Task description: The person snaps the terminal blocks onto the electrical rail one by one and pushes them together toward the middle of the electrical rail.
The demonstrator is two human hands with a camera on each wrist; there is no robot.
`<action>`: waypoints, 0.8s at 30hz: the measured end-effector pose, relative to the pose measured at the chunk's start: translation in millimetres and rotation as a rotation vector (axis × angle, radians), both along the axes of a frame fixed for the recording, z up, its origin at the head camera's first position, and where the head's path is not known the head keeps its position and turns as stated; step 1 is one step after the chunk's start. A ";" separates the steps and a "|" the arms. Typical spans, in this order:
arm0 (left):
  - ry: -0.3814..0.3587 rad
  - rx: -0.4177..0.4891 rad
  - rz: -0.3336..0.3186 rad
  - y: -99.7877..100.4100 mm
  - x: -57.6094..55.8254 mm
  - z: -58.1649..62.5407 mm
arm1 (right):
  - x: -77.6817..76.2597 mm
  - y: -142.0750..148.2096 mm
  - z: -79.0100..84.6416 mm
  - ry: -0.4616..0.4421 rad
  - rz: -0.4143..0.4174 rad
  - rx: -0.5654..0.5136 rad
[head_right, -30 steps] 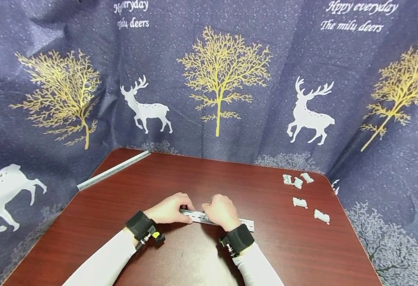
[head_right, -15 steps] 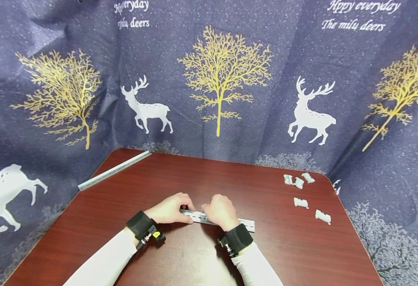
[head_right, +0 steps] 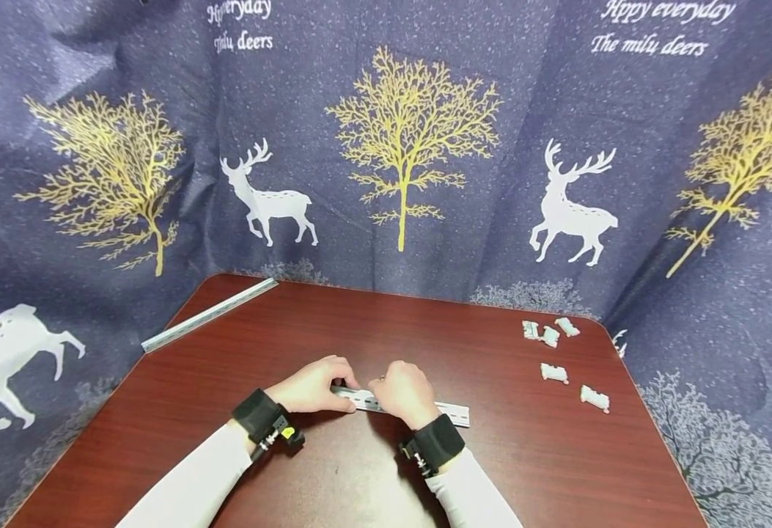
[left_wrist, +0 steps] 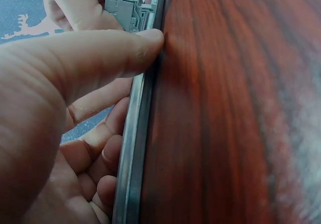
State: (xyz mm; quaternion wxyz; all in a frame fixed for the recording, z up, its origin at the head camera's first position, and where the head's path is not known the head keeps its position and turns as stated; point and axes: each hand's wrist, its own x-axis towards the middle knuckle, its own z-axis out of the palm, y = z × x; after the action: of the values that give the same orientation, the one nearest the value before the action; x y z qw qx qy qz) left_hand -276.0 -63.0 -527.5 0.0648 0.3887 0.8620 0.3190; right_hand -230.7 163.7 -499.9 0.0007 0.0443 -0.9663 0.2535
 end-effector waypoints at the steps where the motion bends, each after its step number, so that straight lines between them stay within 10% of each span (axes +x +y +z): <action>1: 0.000 0.000 -0.001 0.1 0.1 0.3 | 0.2 0.0 0.1 0.001 -0.001 0.000; 24: 0.016 -0.008 0.012 0.7 -0.1 -1.3 | 4.8 -0.1 4.3 -0.034 0.048 -0.034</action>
State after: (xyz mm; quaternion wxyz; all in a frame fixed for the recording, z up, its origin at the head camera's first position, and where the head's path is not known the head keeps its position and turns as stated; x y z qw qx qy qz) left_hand -276.1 -62.3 -528.8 0.0577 0.3857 0.8661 0.3126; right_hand -225.9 163.6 -495.7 -0.0209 0.0631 -0.9603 0.2708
